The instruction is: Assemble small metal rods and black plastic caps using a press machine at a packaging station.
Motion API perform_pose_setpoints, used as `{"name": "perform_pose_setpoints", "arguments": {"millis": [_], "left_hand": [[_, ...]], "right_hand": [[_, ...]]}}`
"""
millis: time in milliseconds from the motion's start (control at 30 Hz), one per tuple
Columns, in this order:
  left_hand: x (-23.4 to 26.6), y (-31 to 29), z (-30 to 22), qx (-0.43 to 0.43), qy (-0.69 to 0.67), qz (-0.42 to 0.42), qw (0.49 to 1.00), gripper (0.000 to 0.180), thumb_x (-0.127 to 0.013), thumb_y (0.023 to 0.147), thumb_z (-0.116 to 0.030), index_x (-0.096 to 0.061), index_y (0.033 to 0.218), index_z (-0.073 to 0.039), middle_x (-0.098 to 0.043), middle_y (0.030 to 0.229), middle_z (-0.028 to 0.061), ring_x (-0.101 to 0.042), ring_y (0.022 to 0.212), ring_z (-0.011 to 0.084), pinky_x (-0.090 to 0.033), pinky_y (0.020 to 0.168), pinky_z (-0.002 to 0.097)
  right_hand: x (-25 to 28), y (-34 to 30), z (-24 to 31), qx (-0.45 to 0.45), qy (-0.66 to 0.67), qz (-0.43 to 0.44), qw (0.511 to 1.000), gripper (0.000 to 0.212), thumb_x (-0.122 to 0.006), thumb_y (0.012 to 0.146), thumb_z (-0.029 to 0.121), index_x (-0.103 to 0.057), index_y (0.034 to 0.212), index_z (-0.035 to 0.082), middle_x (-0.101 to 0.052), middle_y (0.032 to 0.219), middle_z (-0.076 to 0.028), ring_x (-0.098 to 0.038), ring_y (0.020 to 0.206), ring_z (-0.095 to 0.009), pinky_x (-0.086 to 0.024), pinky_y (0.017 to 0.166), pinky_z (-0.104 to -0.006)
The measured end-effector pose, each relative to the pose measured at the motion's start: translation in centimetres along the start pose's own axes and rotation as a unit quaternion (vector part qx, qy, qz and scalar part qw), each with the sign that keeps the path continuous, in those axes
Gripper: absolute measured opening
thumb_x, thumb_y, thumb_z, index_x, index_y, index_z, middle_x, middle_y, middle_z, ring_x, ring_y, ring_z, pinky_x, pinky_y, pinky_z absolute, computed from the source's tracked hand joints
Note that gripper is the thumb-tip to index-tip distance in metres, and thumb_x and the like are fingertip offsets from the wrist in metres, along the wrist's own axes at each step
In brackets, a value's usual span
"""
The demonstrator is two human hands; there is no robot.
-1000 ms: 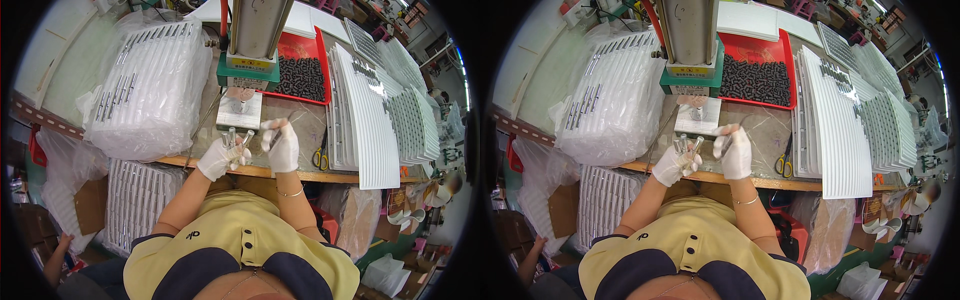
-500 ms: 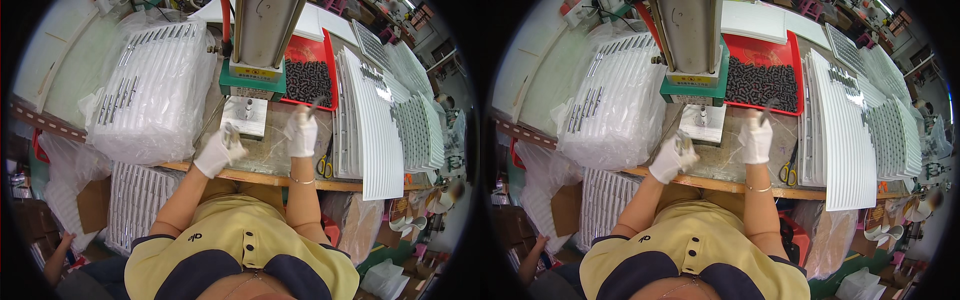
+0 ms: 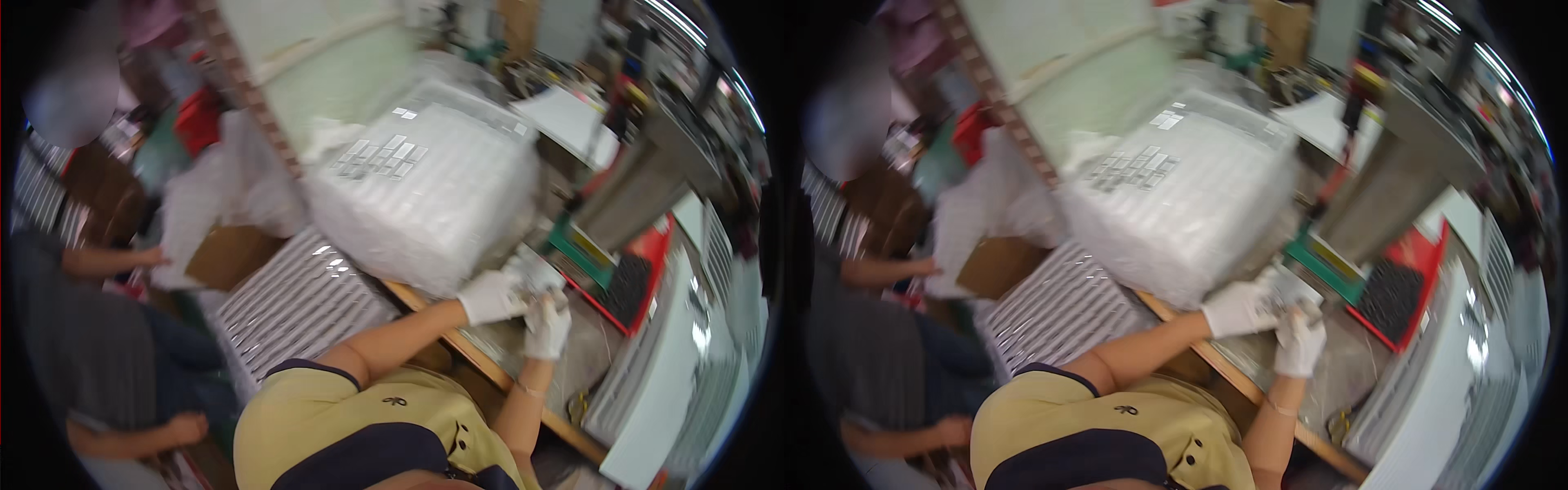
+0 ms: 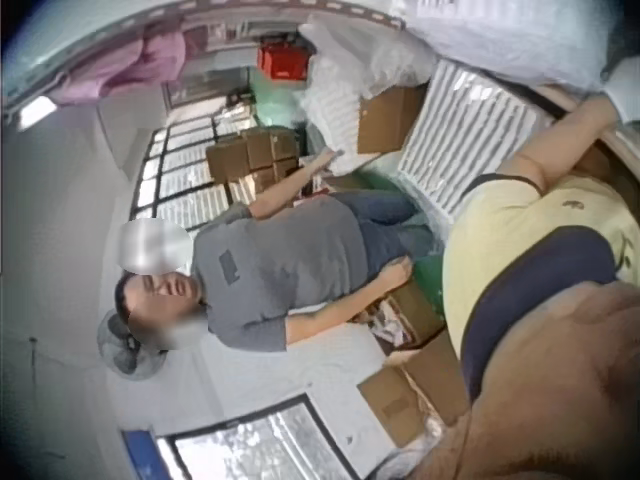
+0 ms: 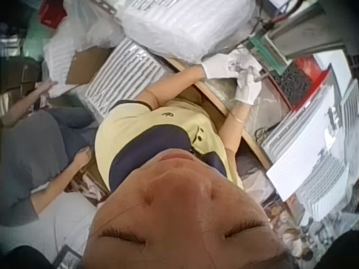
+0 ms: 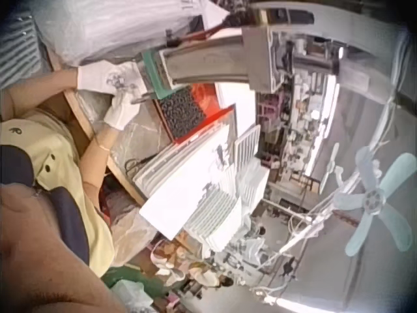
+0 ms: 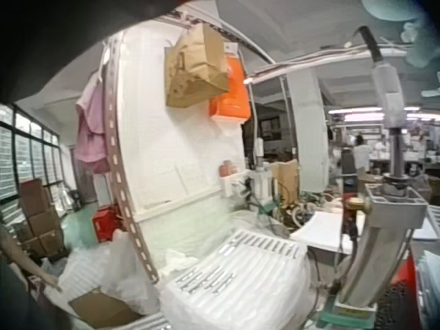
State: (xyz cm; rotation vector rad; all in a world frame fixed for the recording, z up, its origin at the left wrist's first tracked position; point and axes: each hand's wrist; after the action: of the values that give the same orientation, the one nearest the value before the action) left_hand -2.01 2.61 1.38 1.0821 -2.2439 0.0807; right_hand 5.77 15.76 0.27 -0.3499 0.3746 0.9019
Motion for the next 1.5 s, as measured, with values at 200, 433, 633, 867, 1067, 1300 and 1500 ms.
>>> {"name": "perform_pose_setpoints", "arguments": {"millis": [200,433,633,867,1067,1300,1500], "left_hand": [[1.2,-5.7,-1.8,0.031,-0.142,-0.073,0.987,0.024,-0.069,0.069,-0.022,-0.056,0.078,-0.003,-0.060,0.068,0.0121,-0.059,0.061,0.0228,-0.046,0.058,0.0331],[4.1,-11.9,-3.9,0.033,0.174,-0.239,0.955,0.021,-0.065,0.072,-0.020,-0.054,0.078,-0.003,-0.058,0.070,0.0105,-0.059,0.063,0.0198,-0.046,0.058,0.0313],[7.3,-16.0,-6.1,0.128,-0.257,-0.182,0.941,0.022,-0.067,0.075,-0.023,-0.058,0.082,-0.004,-0.058,0.066,0.0014,-0.053,0.053,0.0092,-0.041,0.046,0.0253],[7.2,-19.5,-5.6,0.269,-0.414,-0.137,0.859,0.014,-0.067,0.070,-0.018,-0.060,0.076,-0.007,-0.052,0.054,-0.0029,-0.044,0.041,0.0061,-0.030,0.038,0.0192],[6.1,-22.7,-0.9,-0.020,-0.147,-0.011,0.989,0.018,-0.064,0.079,-0.014,-0.058,0.091,-0.002,-0.057,0.079,0.0044,-0.055,0.077,0.0143,-0.045,0.067,0.0258],[16.2,-26.7,-15.0,-0.324,0.779,0.259,0.471,0.023,-0.055,0.085,-0.013,-0.051,0.106,-0.004,-0.050,0.108,0.0078,-0.044,0.111,0.0209,-0.037,0.094,0.0299],[16.8,-28.7,-11.0,-0.260,0.698,0.256,0.616,0.012,-0.056,0.073,-0.017,-0.065,0.067,-0.012,-0.060,0.073,0.0005,-0.055,0.076,0.0166,-0.039,0.073,0.0280]], "right_hand": [[-0.5,-3.2,-1.0,-0.054,-0.009,0.114,0.992,0.025,-0.067,0.081,0.013,-0.052,0.097,0.001,-0.049,0.067,0.001,-0.042,0.051,-0.007,-0.034,0.045,-0.0189],[-5.6,-5.9,-3.2,0.083,-0.092,0.150,0.981,0.028,-0.067,0.081,0.019,-0.054,0.095,-0.002,-0.050,0.072,-0.002,-0.046,0.060,-0.010,-0.036,0.048,-0.0206],[-6.5,-6.5,-2.0,-0.014,0.078,0.238,0.968,0.043,-0.048,0.091,0.044,-0.056,0.097,0.003,-0.053,0.083,-0.004,-0.050,0.073,-0.016,-0.044,0.065,-0.0279],[-12.7,-12.4,-0.5,-0.274,0.229,0.215,0.909,0.052,-0.030,0.095,0.051,-0.058,0.085,0.008,-0.047,0.054,0.000,-0.029,0.034,-0.010,-0.023,0.029,-0.0241],[-12.2,-14.2,-0.1,-0.302,0.316,0.296,0.849,0.058,-0.030,0.093,0.056,-0.058,0.075,0.008,-0.043,0.045,-0.001,-0.021,0.027,-0.011,-0.017,0.025,-0.0244],[-9.5,-11.9,3.1,-0.062,0.312,0.188,0.929,0.055,-0.031,0.095,0.049,-0.059,0.087,0.003,-0.051,0.053,-0.004,-0.027,0.029,-0.010,-0.021,0.026,-0.0227],[-9.6,-13.2,1.1,-0.149,0.299,0.211,0.919,0.058,-0.031,0.094,0.053,-0.059,0.083,0.003,-0.042,0.047,0.000,-0.026,0.030,-0.009,-0.021,0.027,-0.0223]]}}
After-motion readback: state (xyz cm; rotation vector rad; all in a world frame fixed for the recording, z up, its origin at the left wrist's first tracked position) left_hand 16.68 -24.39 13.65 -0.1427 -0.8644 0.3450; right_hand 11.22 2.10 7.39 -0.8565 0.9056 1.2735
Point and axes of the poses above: each hand's wrist, its own y-axis towards the middle knuckle, its own x-axis out of the back of the hand, z = x × y
